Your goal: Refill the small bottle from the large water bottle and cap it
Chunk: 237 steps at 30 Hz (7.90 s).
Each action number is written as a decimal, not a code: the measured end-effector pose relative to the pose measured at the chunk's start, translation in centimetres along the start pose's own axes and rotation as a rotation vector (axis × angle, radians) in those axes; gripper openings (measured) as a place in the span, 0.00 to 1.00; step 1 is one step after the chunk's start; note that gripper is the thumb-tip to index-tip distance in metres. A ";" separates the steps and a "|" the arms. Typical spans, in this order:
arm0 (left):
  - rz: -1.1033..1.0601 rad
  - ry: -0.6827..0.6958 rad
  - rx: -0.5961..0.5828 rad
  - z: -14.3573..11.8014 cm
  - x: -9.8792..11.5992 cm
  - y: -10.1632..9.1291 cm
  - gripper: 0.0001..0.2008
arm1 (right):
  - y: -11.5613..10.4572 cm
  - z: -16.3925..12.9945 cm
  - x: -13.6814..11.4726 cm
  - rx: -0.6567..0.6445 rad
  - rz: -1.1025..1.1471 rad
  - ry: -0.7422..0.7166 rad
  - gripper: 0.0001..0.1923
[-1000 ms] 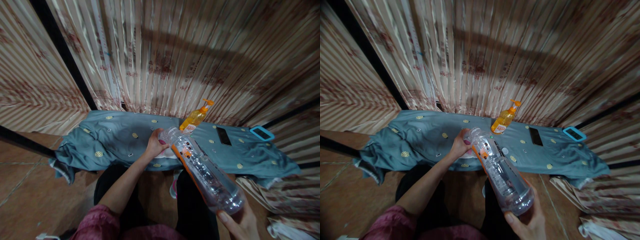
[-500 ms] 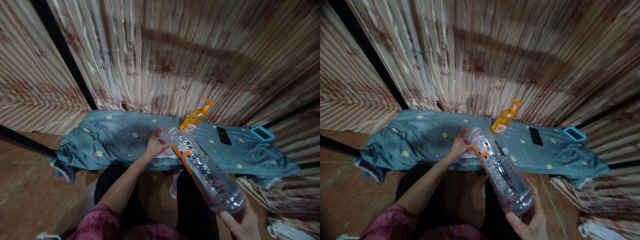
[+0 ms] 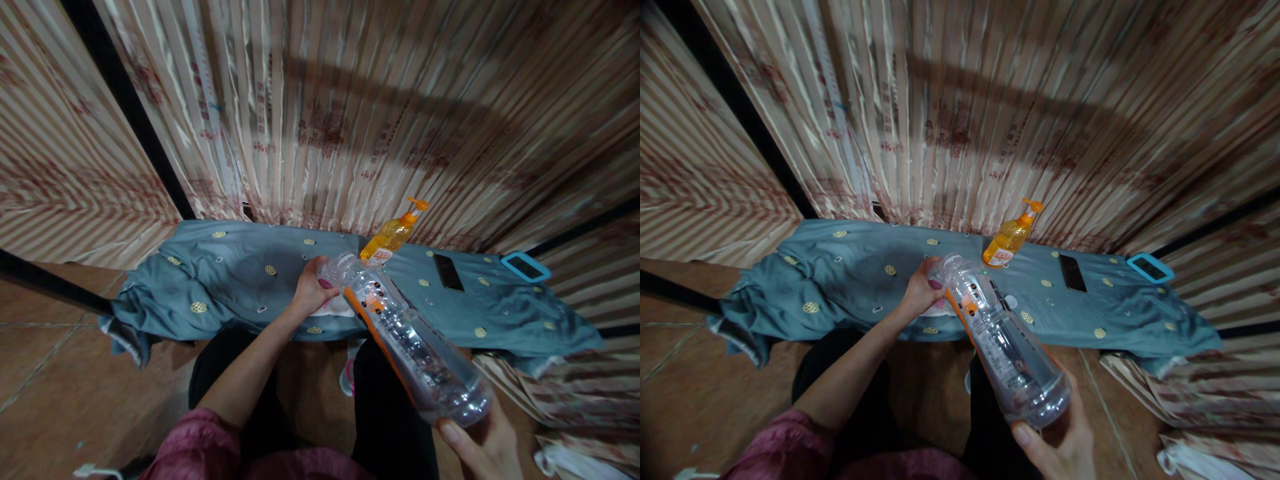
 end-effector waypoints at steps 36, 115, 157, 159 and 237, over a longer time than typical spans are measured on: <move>-0.005 -0.009 -0.013 0.0 -0.1 0.0 0.36 | 0.0 -0.6 -0.5 0.081 -0.026 0.038 0.42; -0.011 -0.008 -0.011 0.0 0.0 0.0 0.35 | 0.1 -0.7 -0.6 0.068 -0.022 0.048 0.40; -0.003 -0.014 -0.017 0.0 0.0 0.1 0.35 | -0.1 -0.4 -0.5 0.067 -0.022 -0.023 0.38; -0.004 -0.012 -0.014 0.0 0.1 0.0 0.35 | -0.1 -0.5 -0.5 0.075 -0.027 -0.019 0.36; 0.069 0.060 0.020 0.2 0.6 -0.2 0.37 | -0.7 -0.1 0.7 0.091 -0.028 0.025 0.40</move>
Point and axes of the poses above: each hand's wrist, its own z-axis towards the middle knuckle, its own y-axis out of the palm, x = y × z, the point moved 5 cm from there along z, towards the middle knuckle, and after that the axes turned 7 degrees about x, right-handed, at the moved point
